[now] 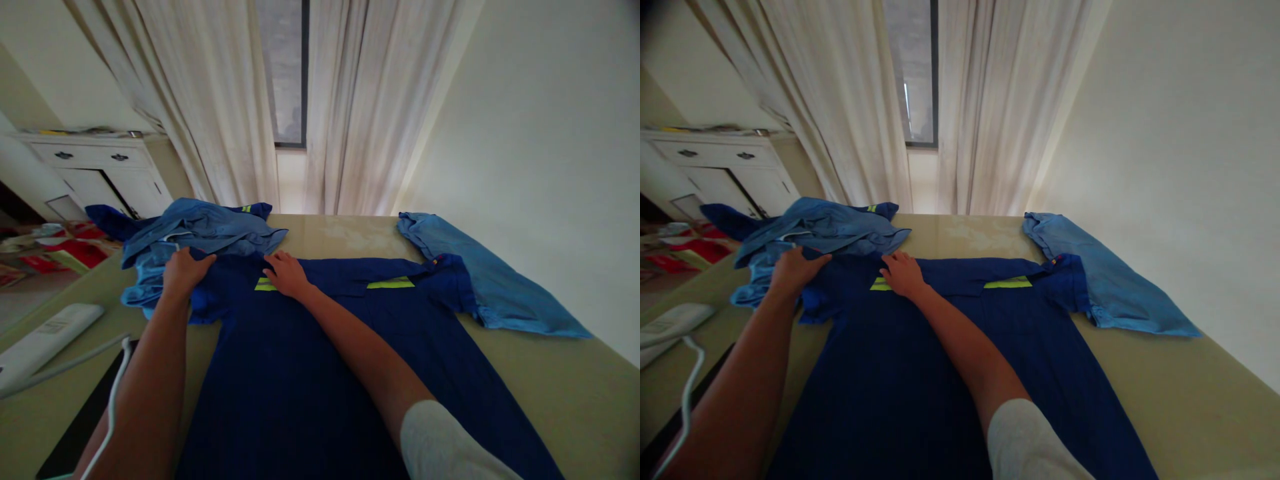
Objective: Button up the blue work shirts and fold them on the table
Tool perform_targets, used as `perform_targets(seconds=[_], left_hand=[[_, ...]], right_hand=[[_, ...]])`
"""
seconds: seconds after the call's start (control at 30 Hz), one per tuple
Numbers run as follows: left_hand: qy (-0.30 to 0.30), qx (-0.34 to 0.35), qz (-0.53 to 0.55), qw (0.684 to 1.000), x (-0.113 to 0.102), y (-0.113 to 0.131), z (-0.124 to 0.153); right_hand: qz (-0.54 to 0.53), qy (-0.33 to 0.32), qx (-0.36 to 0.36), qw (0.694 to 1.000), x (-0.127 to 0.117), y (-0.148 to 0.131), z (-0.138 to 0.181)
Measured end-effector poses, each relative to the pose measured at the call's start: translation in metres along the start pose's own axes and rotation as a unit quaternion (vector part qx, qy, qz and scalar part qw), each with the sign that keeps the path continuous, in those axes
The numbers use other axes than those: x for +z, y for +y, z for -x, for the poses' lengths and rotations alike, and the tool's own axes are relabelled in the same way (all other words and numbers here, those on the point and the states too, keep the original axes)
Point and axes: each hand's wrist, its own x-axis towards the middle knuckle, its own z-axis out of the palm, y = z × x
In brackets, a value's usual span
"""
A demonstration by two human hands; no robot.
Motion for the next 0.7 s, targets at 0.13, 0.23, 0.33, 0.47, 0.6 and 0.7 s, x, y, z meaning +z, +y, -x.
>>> perform_targets(seconds=[0.13,0.23,0.33,0.47,0.6,0.7], left_hand=[[0.014,0.007,0.065,0.998,0.003,0.002,0.002],[0.031,0.034,0.172,0.984,0.005,0.006,0.002],[0.057,0.089,0.19,0.976,-0.001,0.02,0.009],[0.008,0.248,0.157,0.956,-0.017,0.046,0.029],[-0.052,0.364,0.088,0.926,-0.026,0.069,0.049],[-0.061,0.413,0.062,0.907,-0.025,0.082,0.06]], right_hand=[[-0.006,-0.014,-0.079,0.997,0.018,-0.003,0.0],[-0.019,-0.01,-0.072,0.997,0.02,-0.001,0.005],[-0.032,-0.015,-0.063,0.997,0.017,-0.001,0.006],[-0.064,-0.018,-0.054,0.996,0.016,0.0,0.002],[-0.11,-0.006,0.005,0.994,0.019,0.004,-0.003],[-0.112,-0.01,-0.033,0.993,0.023,0.007,-0.005]])
